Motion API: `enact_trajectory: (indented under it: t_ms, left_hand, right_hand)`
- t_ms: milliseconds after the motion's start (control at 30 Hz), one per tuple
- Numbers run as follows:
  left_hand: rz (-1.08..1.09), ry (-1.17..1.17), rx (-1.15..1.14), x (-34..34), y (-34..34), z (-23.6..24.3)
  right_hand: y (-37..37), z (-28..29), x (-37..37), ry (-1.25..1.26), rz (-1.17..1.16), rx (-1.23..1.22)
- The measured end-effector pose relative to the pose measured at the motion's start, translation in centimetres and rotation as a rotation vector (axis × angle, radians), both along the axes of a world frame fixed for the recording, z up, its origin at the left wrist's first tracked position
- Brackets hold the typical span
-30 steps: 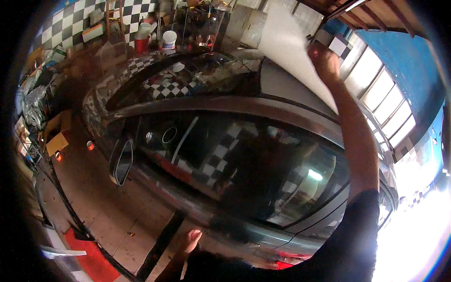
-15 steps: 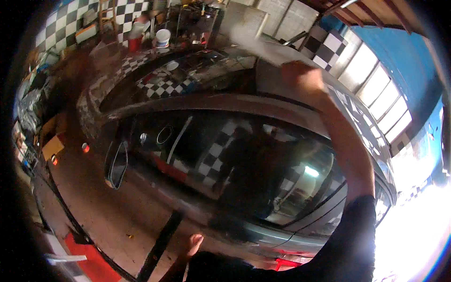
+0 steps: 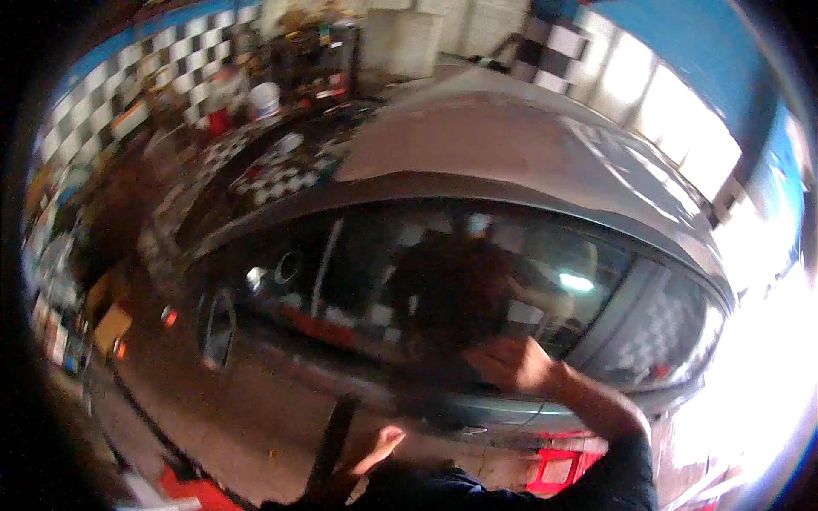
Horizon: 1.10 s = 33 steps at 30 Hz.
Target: The person unrolls a large white vinyl sheet and drapes it over the rear of a silver car in a garage. They smooth the sheet over the trunk and rear window, then roll it back up and carry it into an adjacent room.
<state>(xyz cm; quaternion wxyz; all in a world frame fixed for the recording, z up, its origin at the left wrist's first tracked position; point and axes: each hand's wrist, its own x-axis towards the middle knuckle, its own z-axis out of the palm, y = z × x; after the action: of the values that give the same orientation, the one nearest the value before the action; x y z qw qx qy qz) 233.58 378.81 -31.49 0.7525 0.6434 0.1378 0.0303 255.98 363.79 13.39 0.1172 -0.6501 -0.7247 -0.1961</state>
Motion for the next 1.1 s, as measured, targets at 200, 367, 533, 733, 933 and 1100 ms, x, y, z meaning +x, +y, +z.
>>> enact_trajectory:
  t_ms: [200,367,533,733,933,1100]
  left_hand:
    - [-0.115,-0.046,0.179,0.2,-2.2,1.5]
    - [-0.108,-0.044,0.254,0.2,-5.3,2.8]
    - [-0.172,0.058,0.401,-0.6,-8.4,5.7]
    - [-0.095,0.033,0.219,-3.4,-11.3,5.4]
    - [-0.011,0.042,0.292,-7.1,-10.8,3.7]
    - [-0.005,0.078,0.379,-7.9,-9.2,3.2]
  right_hand:
    - [-15.5,-13.3,-7.1,0.447,-0.799,-0.049]
    - [-19.7,-14.7,-9.3,0.660,-0.937,0.113]
    - [-23.0,-16.2,-8.9,0.664,-0.958,0.152]
    - [-25.2,-16.1,-8.8,0.682,-0.856,0.215]
    - [-25.2,-18.3,-8.9,0.742,-0.747,0.229]
    - [-23.8,-17.2,-10.7,0.751,-0.754,0.275]
